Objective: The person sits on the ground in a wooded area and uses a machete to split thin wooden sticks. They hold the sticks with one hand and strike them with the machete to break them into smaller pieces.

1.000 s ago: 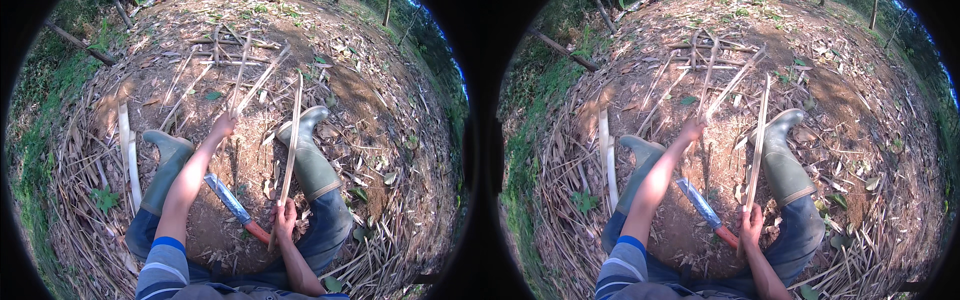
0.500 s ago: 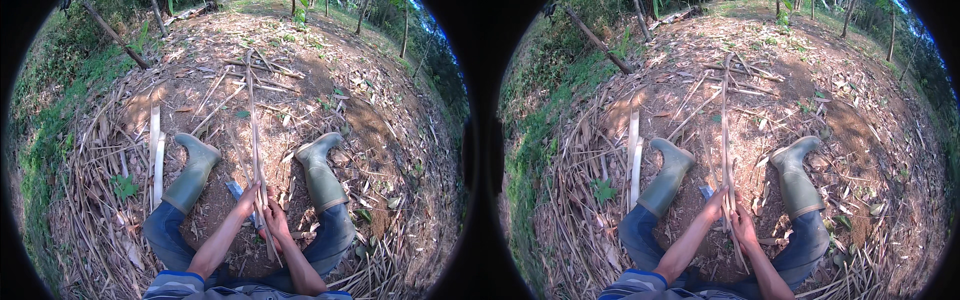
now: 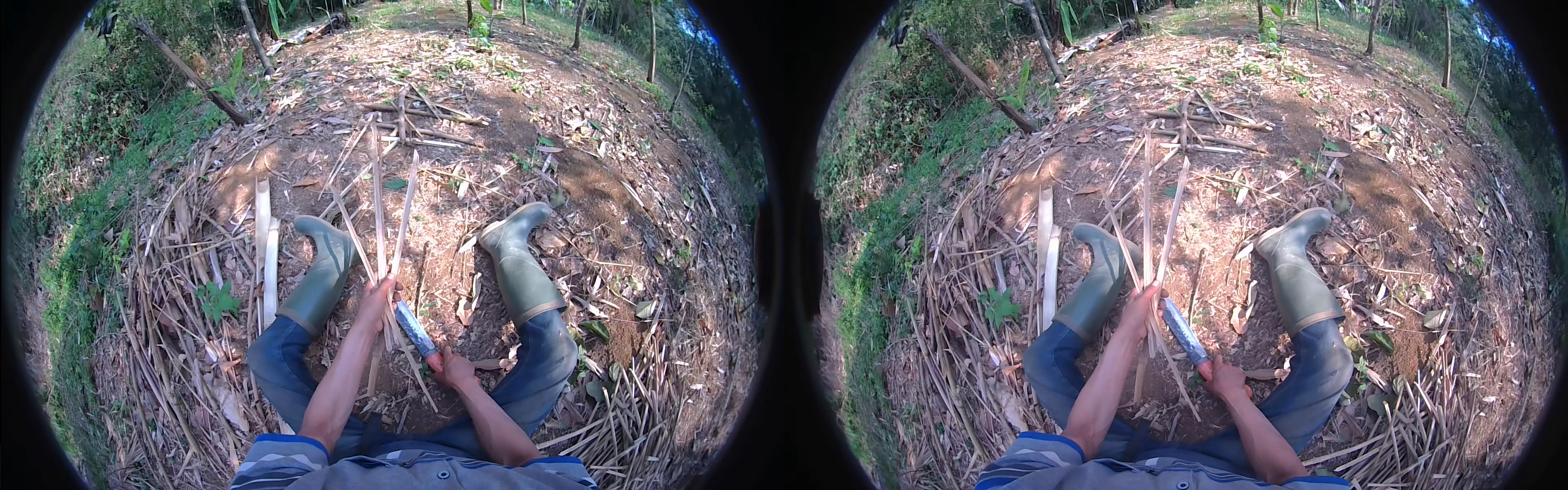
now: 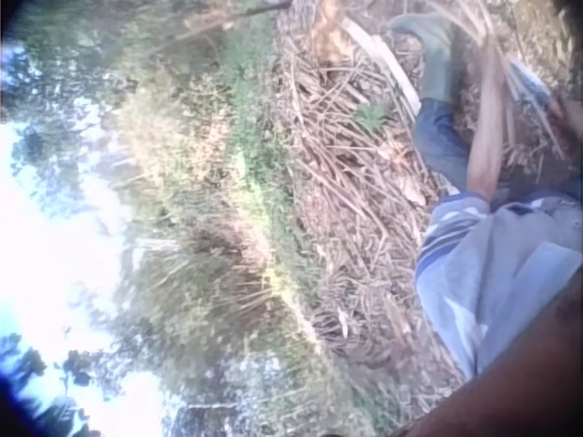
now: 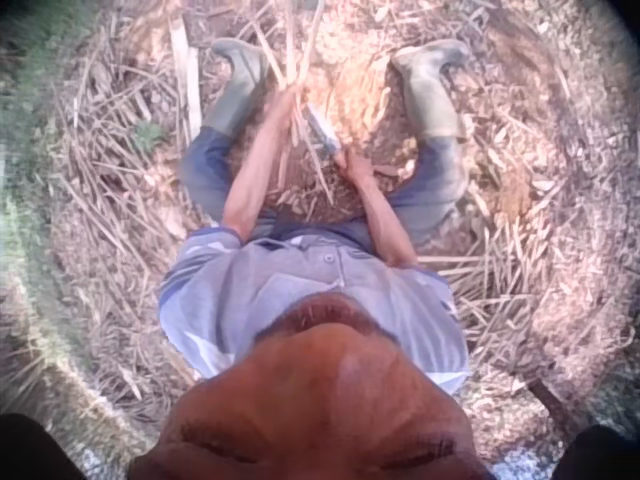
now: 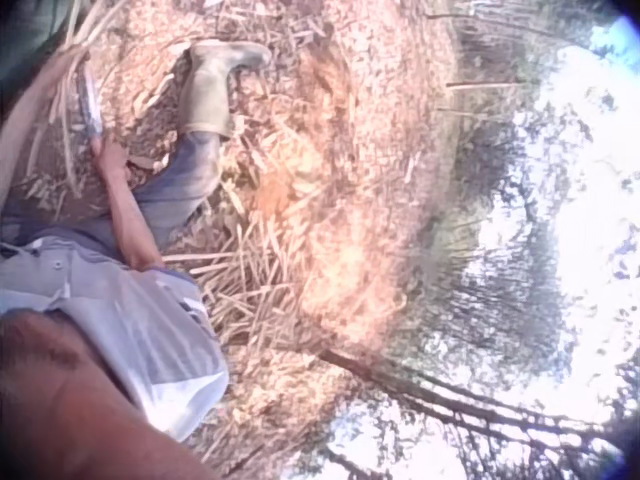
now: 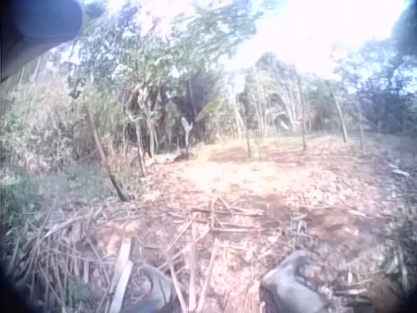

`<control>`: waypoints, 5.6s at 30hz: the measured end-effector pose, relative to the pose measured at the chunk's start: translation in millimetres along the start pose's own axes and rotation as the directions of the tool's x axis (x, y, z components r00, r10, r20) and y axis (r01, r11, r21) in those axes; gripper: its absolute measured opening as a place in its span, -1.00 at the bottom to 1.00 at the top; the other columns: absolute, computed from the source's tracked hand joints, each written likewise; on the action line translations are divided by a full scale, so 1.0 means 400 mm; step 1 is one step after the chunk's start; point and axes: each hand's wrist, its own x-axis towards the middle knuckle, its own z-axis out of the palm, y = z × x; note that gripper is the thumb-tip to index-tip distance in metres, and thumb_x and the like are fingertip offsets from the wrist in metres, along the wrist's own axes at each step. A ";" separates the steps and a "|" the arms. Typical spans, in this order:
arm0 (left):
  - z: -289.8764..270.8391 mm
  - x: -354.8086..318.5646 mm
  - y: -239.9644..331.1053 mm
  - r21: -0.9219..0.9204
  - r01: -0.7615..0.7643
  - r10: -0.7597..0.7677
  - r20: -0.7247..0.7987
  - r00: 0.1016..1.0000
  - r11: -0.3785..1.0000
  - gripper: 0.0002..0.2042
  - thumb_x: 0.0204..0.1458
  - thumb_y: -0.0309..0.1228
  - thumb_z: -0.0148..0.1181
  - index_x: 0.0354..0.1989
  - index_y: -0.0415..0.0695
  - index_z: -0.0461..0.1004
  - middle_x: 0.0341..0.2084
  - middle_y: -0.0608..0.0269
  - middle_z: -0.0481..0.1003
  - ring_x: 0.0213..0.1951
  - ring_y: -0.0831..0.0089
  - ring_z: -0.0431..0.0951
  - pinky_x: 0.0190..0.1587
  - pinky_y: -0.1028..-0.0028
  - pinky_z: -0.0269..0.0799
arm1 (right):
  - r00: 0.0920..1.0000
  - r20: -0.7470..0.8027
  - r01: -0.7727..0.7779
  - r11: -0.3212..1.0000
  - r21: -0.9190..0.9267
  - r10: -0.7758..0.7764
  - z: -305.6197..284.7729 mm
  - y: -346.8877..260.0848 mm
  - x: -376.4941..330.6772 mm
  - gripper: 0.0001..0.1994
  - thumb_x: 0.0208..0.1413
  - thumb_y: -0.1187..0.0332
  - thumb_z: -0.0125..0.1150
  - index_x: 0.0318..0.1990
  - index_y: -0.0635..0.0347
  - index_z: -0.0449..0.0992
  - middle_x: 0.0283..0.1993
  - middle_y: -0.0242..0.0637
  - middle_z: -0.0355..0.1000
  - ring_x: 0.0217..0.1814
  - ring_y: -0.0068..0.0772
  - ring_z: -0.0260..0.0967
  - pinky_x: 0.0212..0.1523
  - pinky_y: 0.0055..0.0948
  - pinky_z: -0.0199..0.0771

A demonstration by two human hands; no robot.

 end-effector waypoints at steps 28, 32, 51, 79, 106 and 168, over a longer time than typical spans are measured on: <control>-0.128 0.465 0.572 0.995 -0.093 0.568 0.103 0.816 -0.047 -0.49 -0.04 0.03 0.16 0.01 -0.04 0.46 -0.17 -0.02 0.52 -0.10 0.06 0.51 -0.07 0.18 0.40 | 0.845 -0.353 0.375 0.025 0.927 0.402 -0.063 -0.056 -0.067 -0.83 0.08 0.51 0.15 -0.20 0.23 0.32 -0.55 -0.43 0.29 -0.62 -0.64 0.26 -0.62 -0.60 0.29; -0.145 0.510 0.531 0.998 -0.037 0.487 0.059 0.871 -0.055 -0.46 -0.10 -0.03 0.24 0.07 0.00 0.40 -0.10 -0.02 0.48 -0.05 0.08 0.48 -0.02 0.19 0.38 | 0.839 -0.321 0.328 0.063 0.943 0.439 -0.072 -0.061 -0.063 -0.82 0.07 0.49 0.17 -0.20 0.23 0.33 -0.54 -0.45 0.30 -0.62 -0.65 0.26 -0.61 -0.61 0.29; -0.155 -0.249 -0.258 0.997 -0.052 -0.211 0.037 0.977 -0.065 -0.59 -0.06 -0.24 0.18 -0.05 -0.15 0.34 -0.42 -0.07 0.54 -0.30 -0.01 0.56 -0.28 0.06 0.45 | 0.815 -0.469 0.359 0.339 0.869 0.341 -0.031 -0.066 -0.063 -0.78 0.08 0.31 0.22 -0.32 0.26 0.36 -0.51 -0.38 0.29 -0.48 -0.60 0.24 -0.44 -0.50 0.29; 0.011 -0.245 0.525 0.227 -0.780 0.804 -0.026 0.594 0.583 -0.74 0.02 -0.50 0.23 -0.11 -0.29 0.44 -0.34 0.24 0.53 -0.33 0.58 0.53 -0.24 0.62 0.47 | 0.696 -0.711 0.660 0.479 0.580 -0.098 -0.293 -0.162 -0.214 -0.69 0.01 0.38 0.25 -0.12 0.30 0.36 -0.43 -0.30 0.38 -0.40 -0.50 0.32 -0.34 -0.48 0.36; 0.240 -0.190 0.475 0.340 -0.866 0.860 0.230 0.455 0.368 -0.81 -0.05 -0.43 0.29 -0.26 -0.20 0.52 -0.42 0.28 0.52 -0.38 0.54 0.52 -0.27 0.53 0.44 | 0.467 -0.799 0.777 0.607 0.166 -0.379 -0.659 -0.364 -0.343 -0.55 0.08 0.20 0.19 0.03 0.25 0.23 -0.44 0.02 0.45 -0.40 0.06 0.48 -0.44 -0.17 0.43; 0.324 -0.032 0.574 0.434 -0.810 0.753 0.353 0.555 0.394 -0.61 0.04 -0.33 0.22 0.02 -0.19 0.35 -0.32 0.14 0.53 -0.29 0.41 0.55 -0.21 0.42 0.47 | 0.849 -0.413 0.438 0.876 0.203 -0.329 -0.752 -0.250 0.012 -0.55 0.10 0.06 0.10 -0.16 0.37 0.33 -0.60 -0.29 0.35 -0.67 -0.45 0.35 -0.62 -0.41 0.38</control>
